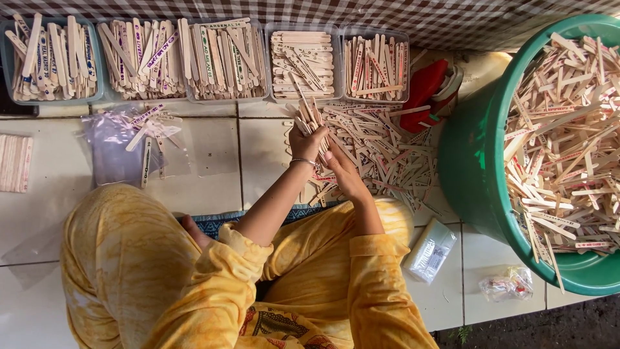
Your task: The person sits on the floor and sorts wooden sticks from a large green bucket into smaller plastic containers. They pick up handfuls of sticks, align them, and place them into the containers, occasionally adjusting the stacks.
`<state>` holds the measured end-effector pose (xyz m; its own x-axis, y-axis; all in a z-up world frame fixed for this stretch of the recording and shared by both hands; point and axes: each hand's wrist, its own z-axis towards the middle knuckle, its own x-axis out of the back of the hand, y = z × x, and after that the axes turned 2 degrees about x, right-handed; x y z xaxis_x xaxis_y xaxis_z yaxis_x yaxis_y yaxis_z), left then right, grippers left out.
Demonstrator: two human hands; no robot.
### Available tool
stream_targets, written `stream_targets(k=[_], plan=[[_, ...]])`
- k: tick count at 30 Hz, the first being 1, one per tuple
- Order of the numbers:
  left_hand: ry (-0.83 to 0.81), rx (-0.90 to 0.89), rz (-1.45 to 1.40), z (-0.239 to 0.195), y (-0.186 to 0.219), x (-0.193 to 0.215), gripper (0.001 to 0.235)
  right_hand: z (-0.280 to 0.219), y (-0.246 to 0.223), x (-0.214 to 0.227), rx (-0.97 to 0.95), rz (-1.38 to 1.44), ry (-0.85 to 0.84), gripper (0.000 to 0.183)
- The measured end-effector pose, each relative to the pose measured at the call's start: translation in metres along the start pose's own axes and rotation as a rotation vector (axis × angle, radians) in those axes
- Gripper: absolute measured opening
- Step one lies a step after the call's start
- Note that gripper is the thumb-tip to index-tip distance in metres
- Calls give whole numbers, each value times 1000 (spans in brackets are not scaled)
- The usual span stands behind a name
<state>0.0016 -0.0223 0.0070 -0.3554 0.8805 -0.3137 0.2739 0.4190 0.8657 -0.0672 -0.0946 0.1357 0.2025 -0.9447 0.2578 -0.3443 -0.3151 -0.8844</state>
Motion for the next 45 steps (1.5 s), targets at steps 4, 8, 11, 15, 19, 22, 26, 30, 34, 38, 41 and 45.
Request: stream_targets(k=[4, 8, 11, 15, 19, 22, 26, 30, 34, 38, 41, 45], plan=[[64, -48, -47, -8, 20, -8, 49, 9, 4, 7, 67, 5, 29, 77], [116, 41, -112, -2, 17, -8, 42, 0, 9, 14, 7, 78, 55, 77], [155, 92, -206, 0, 16, -7, 35, 8, 41, 17, 30, 233, 33, 68], [209, 126, -252, -3, 23, -12, 36, 37, 108, 22, 101, 383, 44, 55], [250, 34, -181, -13, 49, -29, 45, 35, 98, 7, 241, 281, 34, 51], [184, 127, -149, -20, 58, -26, 49, 41, 116, 6, 340, 156, 138, 47], [-23, 191, -25, -16, 47, -6, 44, 32, 89, 3, 417, 68, 149, 41], [-251, -187, 62, -11, 37, 18, 49, 21, 62, 10, 497, 163, 288, 59], [-467, -334, 290, -3, 11, 49, 34, 30, 58, 4, 746, 108, 454, 101], [-472, -553, 481, 10, -36, 62, 32, 49, 72, -21, 907, -21, 488, 71], [-461, -635, 623, 14, -56, 67, 30, 53, 67, -33, 920, -135, 522, 29], [-481, -618, 683, 15, -59, 68, 22, 53, 64, -34, 812, -184, 493, 65]])
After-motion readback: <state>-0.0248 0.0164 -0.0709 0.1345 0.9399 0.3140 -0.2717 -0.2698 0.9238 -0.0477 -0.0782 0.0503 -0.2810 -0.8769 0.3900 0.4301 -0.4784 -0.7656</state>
